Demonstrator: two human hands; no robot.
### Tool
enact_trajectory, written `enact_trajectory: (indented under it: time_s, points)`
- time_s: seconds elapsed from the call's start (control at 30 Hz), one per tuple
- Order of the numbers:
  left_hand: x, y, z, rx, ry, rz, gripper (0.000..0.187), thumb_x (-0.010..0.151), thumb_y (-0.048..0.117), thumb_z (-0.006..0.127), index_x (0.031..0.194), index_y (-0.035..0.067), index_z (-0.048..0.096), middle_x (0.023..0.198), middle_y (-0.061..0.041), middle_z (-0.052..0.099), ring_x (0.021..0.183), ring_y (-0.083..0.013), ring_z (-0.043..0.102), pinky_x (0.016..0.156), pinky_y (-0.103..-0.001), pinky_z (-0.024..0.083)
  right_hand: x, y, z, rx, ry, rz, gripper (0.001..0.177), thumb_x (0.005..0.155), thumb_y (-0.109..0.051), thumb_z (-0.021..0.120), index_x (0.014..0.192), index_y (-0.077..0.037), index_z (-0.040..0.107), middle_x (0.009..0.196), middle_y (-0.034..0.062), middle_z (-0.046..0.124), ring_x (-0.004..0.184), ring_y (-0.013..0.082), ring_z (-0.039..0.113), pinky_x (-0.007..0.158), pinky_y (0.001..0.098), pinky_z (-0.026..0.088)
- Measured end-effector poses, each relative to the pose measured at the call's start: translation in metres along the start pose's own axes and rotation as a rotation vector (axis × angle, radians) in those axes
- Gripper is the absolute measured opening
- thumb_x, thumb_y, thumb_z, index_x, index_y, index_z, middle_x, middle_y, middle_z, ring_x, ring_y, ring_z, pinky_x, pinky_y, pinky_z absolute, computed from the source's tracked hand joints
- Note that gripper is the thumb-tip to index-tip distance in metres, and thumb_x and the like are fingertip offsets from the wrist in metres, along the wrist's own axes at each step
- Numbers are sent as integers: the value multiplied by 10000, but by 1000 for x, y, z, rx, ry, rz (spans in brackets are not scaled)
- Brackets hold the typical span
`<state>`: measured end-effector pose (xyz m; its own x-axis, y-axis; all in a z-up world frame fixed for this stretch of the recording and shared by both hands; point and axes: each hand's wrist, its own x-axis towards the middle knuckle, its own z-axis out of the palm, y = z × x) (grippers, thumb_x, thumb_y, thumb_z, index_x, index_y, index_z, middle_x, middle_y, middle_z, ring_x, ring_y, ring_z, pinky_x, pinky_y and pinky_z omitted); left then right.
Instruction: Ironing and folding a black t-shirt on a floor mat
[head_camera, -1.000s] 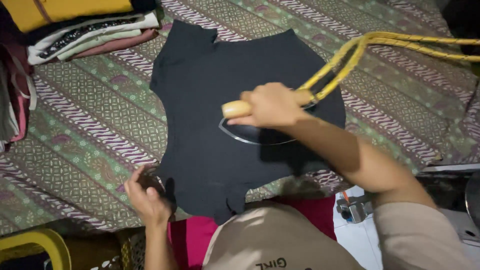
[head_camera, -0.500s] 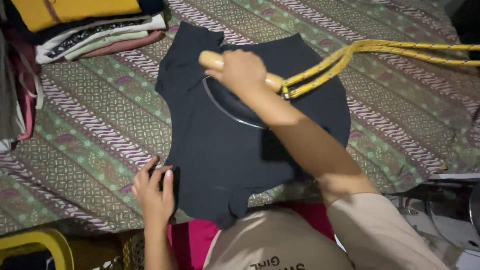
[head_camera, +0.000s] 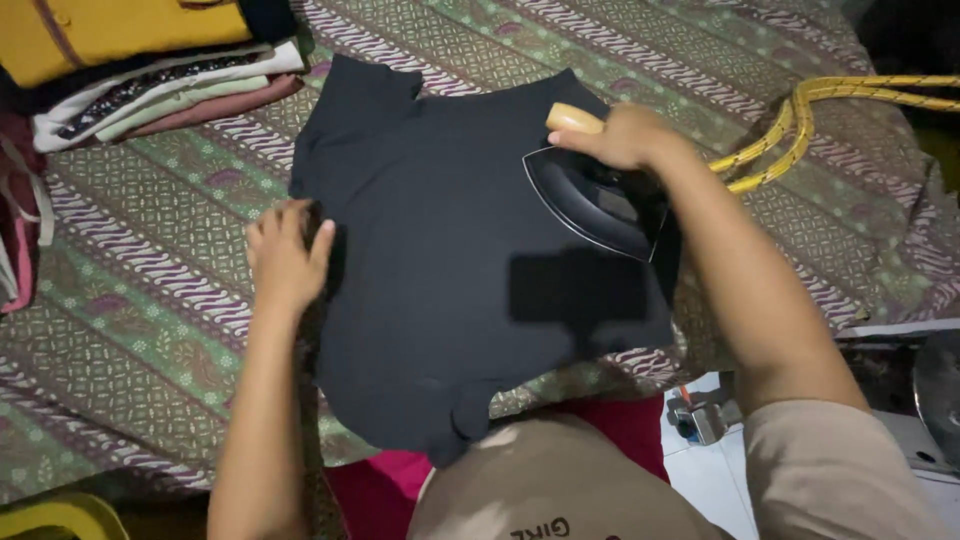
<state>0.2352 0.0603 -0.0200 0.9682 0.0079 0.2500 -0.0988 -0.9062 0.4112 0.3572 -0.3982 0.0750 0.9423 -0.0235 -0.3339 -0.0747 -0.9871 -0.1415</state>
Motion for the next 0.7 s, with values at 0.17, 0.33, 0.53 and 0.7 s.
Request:
enact_trajectory:
  time_s: [0.17, 0.33, 0.53, 0.7]
  points:
    - [40, -20, 24, -11, 99, -94, 504, 1021, 349, 600, 1393, 14, 542, 1370, -220, 564, 1221, -452, 452, 1019, -650, 285, 15, 5, -6, 36, 158, 46, 1072, 868, -859, 578, 1302, 119, 631, 1327, 284, 632, 1065, 470, 665, 921, 517, 508]
    - [72, -30, 44, 56, 233, -138, 373, 976, 376, 723, 1147, 46, 686, 1236, -161, 565, 1101, -365, 447, 947, -518, 285, 59, 10, -11, -1, 163, 135, 1048, 910, -913, 500, 1166, 79, 720, 1116, 285, 713, 948, 486, 696, 834, 562, 536]
    - [79, -47, 49, -71, 389, -107, 190, 952, 224, 734, 1023, 52, 696, 1042, -112, 704, 945, -325, 570, 926, -470, 391, 74, -5, -26, 6, 167, 94, 996, 938, -866, 516, 1083, 92, 743, 1088, 273, 719, 932, 470, 696, 838, 566, 528]
    - [81, -48, 50, -169, 381, -188, 200, 954, 291, 751, 1005, 100, 718, 856, -62, 679, 811, -267, 593, 927, -408, 395, 84, -17, -18, -140, 98, -88, 1046, 879, -908, 468, 1145, 70, 725, 1093, 285, 715, 912, 461, 712, 802, 547, 559]
